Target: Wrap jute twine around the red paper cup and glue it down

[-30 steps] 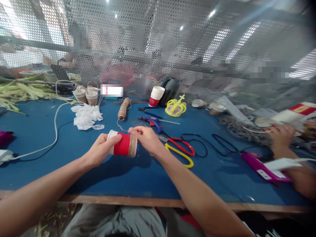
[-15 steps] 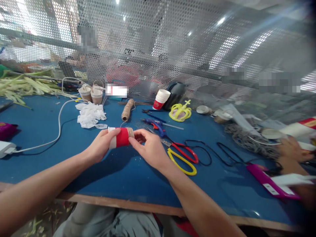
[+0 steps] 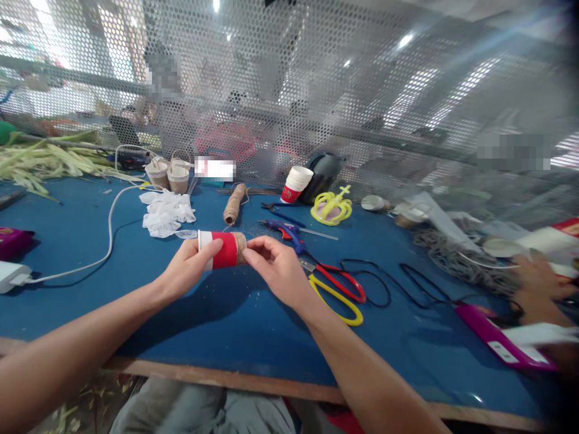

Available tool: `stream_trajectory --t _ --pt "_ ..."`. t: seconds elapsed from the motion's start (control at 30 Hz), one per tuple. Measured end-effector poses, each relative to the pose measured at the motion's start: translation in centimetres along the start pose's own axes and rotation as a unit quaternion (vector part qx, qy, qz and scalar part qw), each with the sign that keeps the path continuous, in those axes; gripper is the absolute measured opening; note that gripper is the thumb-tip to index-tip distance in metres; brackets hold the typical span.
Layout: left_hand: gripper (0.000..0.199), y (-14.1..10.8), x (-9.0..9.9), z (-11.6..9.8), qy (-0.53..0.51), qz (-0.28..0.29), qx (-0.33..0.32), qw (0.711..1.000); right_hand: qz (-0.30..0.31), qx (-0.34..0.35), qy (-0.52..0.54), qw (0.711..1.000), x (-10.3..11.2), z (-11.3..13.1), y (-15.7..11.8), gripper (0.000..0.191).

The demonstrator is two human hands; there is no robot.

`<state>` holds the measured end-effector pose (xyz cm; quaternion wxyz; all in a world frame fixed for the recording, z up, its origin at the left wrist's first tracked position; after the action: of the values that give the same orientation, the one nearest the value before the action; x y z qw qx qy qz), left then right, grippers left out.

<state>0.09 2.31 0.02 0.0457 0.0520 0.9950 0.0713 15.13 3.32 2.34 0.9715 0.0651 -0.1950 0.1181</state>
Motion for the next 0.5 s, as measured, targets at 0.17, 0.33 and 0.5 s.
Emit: stream_trajectory --t 0.17,0.33,0.5 --pt "0.026 0.0 0.0 -0.8 0.111 0.112 -0.116 0.981 0.031 -0.098 0.168 0.980 0.0 -1.7 1.0 0.027" --pt "0.027 0.6 0.4 0.3 -0.015 0.094 0.004 0.995 0.028 -0.034 0.106 0.993 -0.2 -1.0 0.6 0.022" --pt "0.035 0.9 0.7 1.8 -0.170 0.022 0.148 0.974 0.052 0.057 -0.037 0.996 -0.5 0.5 -0.4 0.015"
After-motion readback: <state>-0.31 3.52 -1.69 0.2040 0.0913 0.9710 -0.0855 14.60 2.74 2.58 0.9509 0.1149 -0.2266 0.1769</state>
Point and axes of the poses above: each hand's wrist, its own y-axis towards the middle knuckle, its own x-axis out of the back of the hand, z = x × y, the point moved 4 cm from there along y, towards the middle knuckle, and after that the axes turned 7 degrees about -x, right-handed, at the moved point
